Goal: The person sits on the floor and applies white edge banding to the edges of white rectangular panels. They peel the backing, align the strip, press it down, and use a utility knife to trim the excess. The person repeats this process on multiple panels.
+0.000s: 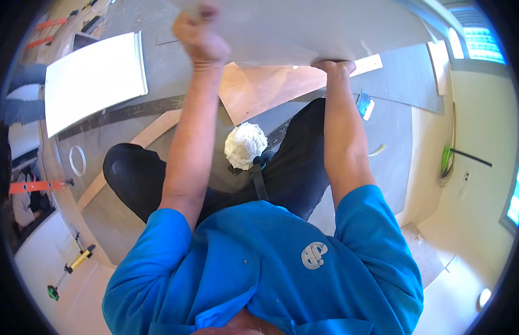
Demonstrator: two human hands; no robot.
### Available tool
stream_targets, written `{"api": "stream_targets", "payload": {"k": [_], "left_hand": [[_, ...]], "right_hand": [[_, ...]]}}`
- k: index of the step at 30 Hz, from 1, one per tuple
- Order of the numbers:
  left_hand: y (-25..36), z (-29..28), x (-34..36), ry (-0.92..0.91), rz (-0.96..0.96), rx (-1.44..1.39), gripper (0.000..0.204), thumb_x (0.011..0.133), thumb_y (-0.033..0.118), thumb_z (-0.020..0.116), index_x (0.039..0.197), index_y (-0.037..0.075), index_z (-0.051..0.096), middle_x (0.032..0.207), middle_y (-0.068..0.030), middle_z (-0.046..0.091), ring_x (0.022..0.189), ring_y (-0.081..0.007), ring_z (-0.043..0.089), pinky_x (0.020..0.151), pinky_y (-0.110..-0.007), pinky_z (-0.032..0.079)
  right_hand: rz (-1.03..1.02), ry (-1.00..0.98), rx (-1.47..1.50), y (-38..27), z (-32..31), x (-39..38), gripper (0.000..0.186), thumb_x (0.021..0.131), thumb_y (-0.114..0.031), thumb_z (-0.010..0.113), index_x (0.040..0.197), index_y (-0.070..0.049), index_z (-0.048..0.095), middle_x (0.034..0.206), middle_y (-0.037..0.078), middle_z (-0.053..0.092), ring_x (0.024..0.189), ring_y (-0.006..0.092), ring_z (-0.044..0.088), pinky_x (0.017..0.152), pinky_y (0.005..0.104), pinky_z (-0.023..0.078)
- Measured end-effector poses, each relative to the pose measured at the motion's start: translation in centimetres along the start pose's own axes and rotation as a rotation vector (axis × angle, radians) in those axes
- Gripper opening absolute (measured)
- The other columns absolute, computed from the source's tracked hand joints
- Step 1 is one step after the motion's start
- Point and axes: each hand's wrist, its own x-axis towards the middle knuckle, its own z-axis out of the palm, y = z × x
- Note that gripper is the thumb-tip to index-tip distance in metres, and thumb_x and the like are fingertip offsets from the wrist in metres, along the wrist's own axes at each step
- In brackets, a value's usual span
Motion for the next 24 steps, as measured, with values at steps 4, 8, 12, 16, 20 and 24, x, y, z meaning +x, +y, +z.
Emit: {"api": "stream_targets", "payload": {"k": [4,8,12,16,20,24], "left_hand": [[3.3,3.0,-3.3,-0.070,-0.049,0.207,0.064,0.077,0.061,0.087,0.075,0.007,0.051,0.064,-0.0012,0.057,0.064,-0.0122,0.057,0.056,-0.033,0.046],[2.4,0.9,-7.0,-0.126,0.003,0.137,0.062,0.081,0.063,0.081,0.089,0.007,0.056,0.068,-0.0024,0.053,0.065,-0.0170,0.058,0.058,-0.033,0.046],[-1.5,0.2,-9.4,-0.157,0.216,0.255,0.071,0.073,0.068,0.082,0.086,0.006,0.052,0.072,-0.0092,0.054,0.064,-0.0289,0.058,0.057,-0.040,0.047],[-1.7,0.1,-10.5,-0.261,0.191,0.245,0.064,0.077,0.063,0.080,0.090,0.006,0.052,0.081,-0.0120,0.055,0.072,-0.0348,0.058,0.064,-0.043,0.048],[-2.0,-0.5,-10.6,-0.271,0.228,0.256,0.056,0.079,0.051,0.083,0.091,0.006,0.052,0.084,-0.0121,0.058,0.072,-0.0357,0.058,0.065,-0.046,0.046],[0.7,-1.7,-10.6,-0.325,0.107,0.286,0.041,0.088,0.041,0.078,0.099,0.007,0.059,0.090,-0.0120,0.064,0.082,-0.0357,0.066,0.072,-0.044,0.053]], "right_hand": [[0.006,0.117,0.021,-1.2,-1.1,0.8,0.074,0.101,-0.055,0.018,0.153,-0.010,0.046,0.154,0.012,0.052,0.146,0.0329,0.043,0.121,0.0590,0.032],[0.044,0.074,-0.406,-2.0,-0.4,0.0,0.079,0.100,-0.063,0.018,0.154,-0.011,0.044,0.158,0.014,0.047,0.148,0.0390,0.038,0.116,0.0755,0.021],[-0.367,0.141,-0.605,-3.8,1.2,-1.5,0.068,0.100,-0.057,0.032,0.139,-0.007,0.056,0.142,0.016,0.058,0.133,0.0352,0.052,0.104,0.0572,0.037],[-0.945,0.300,-0.583,-9.3,2.1,-5.4,0.058,0.101,-0.051,0.046,0.124,-0.003,0.068,0.126,0.018,0.070,0.119,0.0314,0.065,0.093,0.0389,0.052],[-0.741,0.037,-0.591,-10.5,2.3,-4.1,0.053,0.101,-0.050,0.048,0.120,-0.004,0.067,0.118,0.016,0.069,0.115,0.0308,0.066,0.093,0.0408,0.053],[-0.689,-0.057,-0.582,-10.8,0.8,-4.4,0.048,0.101,-0.049,0.050,0.115,-0.006,0.067,0.111,0.014,0.068,0.110,0.0302,0.067,0.094,0.0428,0.054]]}}
